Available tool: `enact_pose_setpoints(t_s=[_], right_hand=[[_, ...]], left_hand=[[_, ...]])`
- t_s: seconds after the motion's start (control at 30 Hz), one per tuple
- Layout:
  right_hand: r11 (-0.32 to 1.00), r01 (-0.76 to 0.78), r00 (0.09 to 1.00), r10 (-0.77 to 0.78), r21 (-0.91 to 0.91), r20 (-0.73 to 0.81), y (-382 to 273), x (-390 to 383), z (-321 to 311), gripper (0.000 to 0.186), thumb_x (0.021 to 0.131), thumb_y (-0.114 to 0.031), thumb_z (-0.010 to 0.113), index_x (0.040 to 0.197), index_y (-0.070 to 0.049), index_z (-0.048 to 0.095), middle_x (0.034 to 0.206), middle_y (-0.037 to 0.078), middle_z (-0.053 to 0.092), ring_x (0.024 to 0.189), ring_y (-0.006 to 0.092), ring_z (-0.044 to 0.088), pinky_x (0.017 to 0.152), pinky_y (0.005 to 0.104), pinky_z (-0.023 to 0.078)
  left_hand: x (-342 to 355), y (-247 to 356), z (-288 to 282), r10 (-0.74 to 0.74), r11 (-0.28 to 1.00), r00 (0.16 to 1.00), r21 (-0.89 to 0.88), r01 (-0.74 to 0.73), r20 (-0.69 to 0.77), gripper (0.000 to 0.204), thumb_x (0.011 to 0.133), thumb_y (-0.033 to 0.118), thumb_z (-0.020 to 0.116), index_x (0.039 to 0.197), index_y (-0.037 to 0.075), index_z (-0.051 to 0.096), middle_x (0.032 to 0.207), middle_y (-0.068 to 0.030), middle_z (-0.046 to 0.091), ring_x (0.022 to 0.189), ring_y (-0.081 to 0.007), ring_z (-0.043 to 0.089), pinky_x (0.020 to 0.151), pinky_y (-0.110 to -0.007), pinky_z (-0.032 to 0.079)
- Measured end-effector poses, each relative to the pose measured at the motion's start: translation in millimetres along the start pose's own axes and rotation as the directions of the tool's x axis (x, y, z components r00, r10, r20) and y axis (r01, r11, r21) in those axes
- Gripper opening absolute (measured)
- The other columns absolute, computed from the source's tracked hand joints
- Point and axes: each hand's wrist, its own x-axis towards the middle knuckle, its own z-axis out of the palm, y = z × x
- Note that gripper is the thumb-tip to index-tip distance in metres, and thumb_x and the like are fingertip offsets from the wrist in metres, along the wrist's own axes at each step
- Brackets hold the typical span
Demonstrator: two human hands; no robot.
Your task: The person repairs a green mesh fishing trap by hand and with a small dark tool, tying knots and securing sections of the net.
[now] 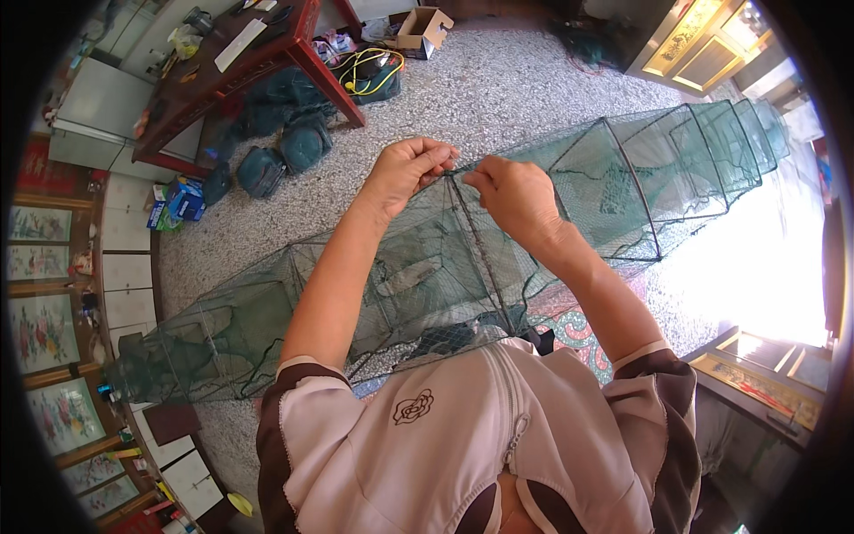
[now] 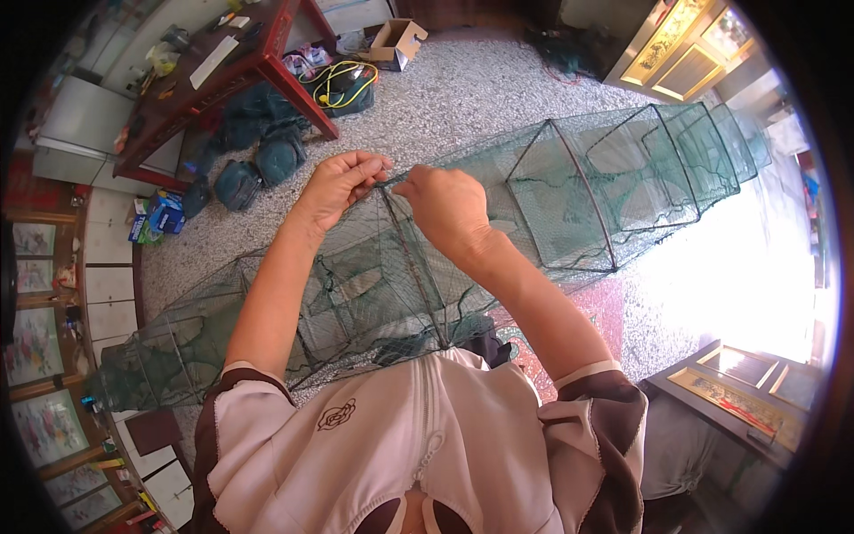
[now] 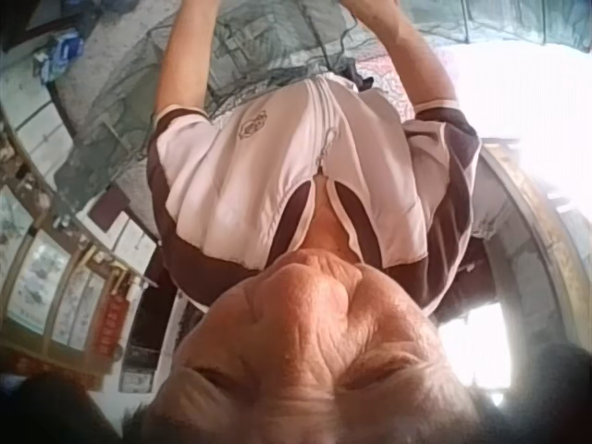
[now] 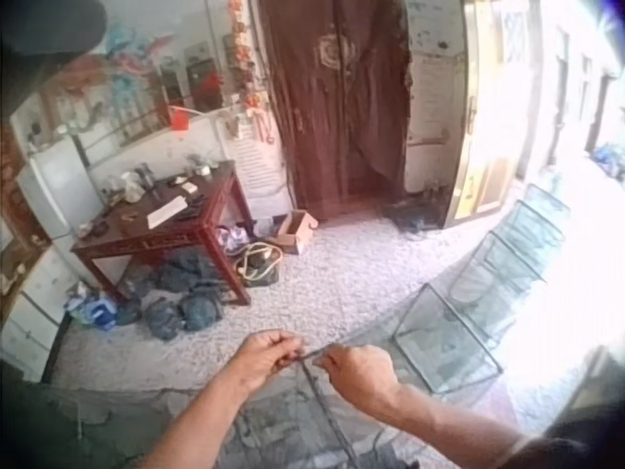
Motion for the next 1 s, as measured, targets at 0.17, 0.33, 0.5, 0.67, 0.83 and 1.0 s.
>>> enact_pose_setpoints(t_s=[0.17, 0.33, 0.5, 0.67, 0.83, 1.0], right_hand=[[1.000, -0.004, 1.000, 0.005, -0.018, 0.018, -7, -4, -6, 0.025, 0.088, -0.030, 0.060, 0.079, -0.007, 0.062, 0.059, 0.008, 0.062, 0.059, 0.0315, 0.062, 0.057, 0.0408, 0.048], [0.990, 0.143, 0.950, -0.139, -0.006, -0.279, -22, -2, -5, 0.022, 0.087, -0.027, 0.059, 0.083, -0.005, 0.060, 0.076, 0.014, 0.066, 0.072, 0.0346, 0.064, 0.063, 0.0436, 0.050], [0.982, 0.166, 0.981, -0.155, 0.089, -0.120, -18, 21, -15, 0.017, 0.086, -0.025, 0.061, 0.085, -0.007, 0.063, 0.076, 0.010, 0.065, 0.071, 0.0303, 0.064, 0.061, 0.0392, 0.050], [0.781, 0.558, 0.816, -0.456, 0.282, -0.355, -73, 31, -42, 0.013, 0.084, -0.018, 0.067, 0.090, -0.007, 0.065, 0.073, 0.009, 0.066, 0.066, 0.0234, 0.066, 0.059, 0.0298, 0.051], [0.448, 0.625, 0.776, -0.267, 0.639, -0.572, -107, 38, -102, 0.008, 0.084, -0.016, 0.065, 0.085, -0.007, 0.065, 0.060, 0.005, 0.064, 0.049, 0.0146, 0.060, 0.044, 0.0260, 0.047], [0.331, 0.613, 0.787, -0.168, 0.718, -0.594, -114, 35, -164, 0.013, 0.091, -0.016, 0.057, 0.088, -0.005, 0.063, 0.065, 0.003, 0.064, 0.048, 0.0043, 0.053, 0.042, 0.0197, 0.041]], left_hand=[[0, -7, 4, 0.192, 0.978, 0.981, 0.072, -0.194, 0.028, 0.010, 0.095, 0.017, 0.056, 0.095, 0.008, 0.060, 0.082, 0.0030, 0.060, 0.069, -0.0016, 0.049, 0.059, -0.016, 0.039], [-6, -4, 7, 0.458, 0.889, 0.888, 0.029, -0.457, -0.032, 0.011, 0.096, 0.017, 0.054, 0.096, 0.006, 0.056, 0.084, 0.0000, 0.058, 0.070, -0.0045, 0.050, 0.063, -0.018, 0.041], [-6, -4, 4, 0.429, 0.881, 0.903, -0.214, -0.423, -0.020, 0.014, 0.095, 0.020, 0.056, 0.097, 0.007, 0.055, 0.086, -0.0011, 0.059, 0.074, -0.0068, 0.054, 0.066, -0.020, 0.044], [-7, 0, 23, 0.387, 0.869, 0.899, -0.244, -0.430, -0.206, 0.007, 0.093, 0.010, 0.055, 0.096, 0.004, 0.057, 0.085, 0.0004, 0.058, 0.076, -0.0073, 0.054, 0.069, -0.023, 0.046], [-9, -1, 22, 0.493, 0.866, 0.870, 0.098, -0.490, -0.010, 0.012, 0.091, 0.013, 0.060, 0.099, 0.005, 0.060, 0.087, 0.0022, 0.059, 0.084, -0.0071, 0.054, 0.077, -0.024, 0.046], [-2, -10, 0, 0.437, 0.868, 0.896, 0.227, -0.443, 0.076, 0.012, 0.092, 0.010, 0.058, 0.102, 0.004, 0.060, 0.091, 0.0040, 0.057, 0.081, -0.0041, 0.048, 0.076, -0.019, 0.041]])
